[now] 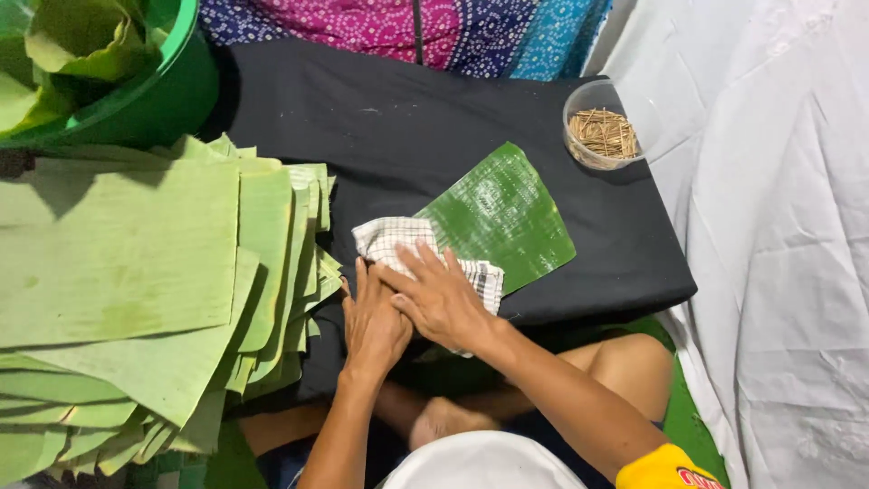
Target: Wipe banana leaves clean, fold them into cone shapes, and secure them using small toothpicks.
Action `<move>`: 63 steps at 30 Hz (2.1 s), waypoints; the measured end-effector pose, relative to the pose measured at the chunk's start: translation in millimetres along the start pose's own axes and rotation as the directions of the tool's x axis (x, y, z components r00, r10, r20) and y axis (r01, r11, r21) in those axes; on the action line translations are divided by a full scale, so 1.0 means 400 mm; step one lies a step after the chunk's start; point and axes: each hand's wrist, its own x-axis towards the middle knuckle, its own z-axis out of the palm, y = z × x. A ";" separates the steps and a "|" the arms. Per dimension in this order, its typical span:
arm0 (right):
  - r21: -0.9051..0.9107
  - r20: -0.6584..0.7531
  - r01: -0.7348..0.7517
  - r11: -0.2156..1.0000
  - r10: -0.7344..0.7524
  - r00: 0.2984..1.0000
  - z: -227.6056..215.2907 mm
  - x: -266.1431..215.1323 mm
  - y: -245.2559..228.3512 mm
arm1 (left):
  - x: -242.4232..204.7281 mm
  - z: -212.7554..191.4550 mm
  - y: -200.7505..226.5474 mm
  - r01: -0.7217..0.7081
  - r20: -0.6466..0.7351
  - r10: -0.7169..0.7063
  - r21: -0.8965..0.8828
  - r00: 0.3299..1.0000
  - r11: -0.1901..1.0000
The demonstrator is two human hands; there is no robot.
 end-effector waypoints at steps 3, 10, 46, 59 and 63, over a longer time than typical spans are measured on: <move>-0.019 0.092 -0.088 0.996 0.089 0.992 0.036 0.005 0.046 | -0.009 -0.008 -0.002 -0.092 -0.059 0.088 -0.055 0.994 0.994; -0.232 0.302 -0.282 0.931 0.344 0.889 -0.045 0.085 0.156 | -0.014 -0.053 0.045 -0.076 -0.076 0.076 0.005 0.994 0.997; -0.226 -0.254 -0.348 0.910 0.290 0.923 -0.010 -0.010 0.487 | -0.006 -0.046 0.043 -0.004 -0.029 0.004 -0.014 1.000 1.000; 0.074 -0.293 -0.006 0.997 0.027 0.956 0.014 -0.010 0.126 | 0.030 -0.049 0.097 -0.083 0.079 0.080 0.044 0.994 0.996; -0.027 0.035 -0.096 0.995 0.097 0.995 0.021 0.020 0.091 | 0.022 0.005 0.063 -0.155 -0.015 0.159 0.156 0.987 0.975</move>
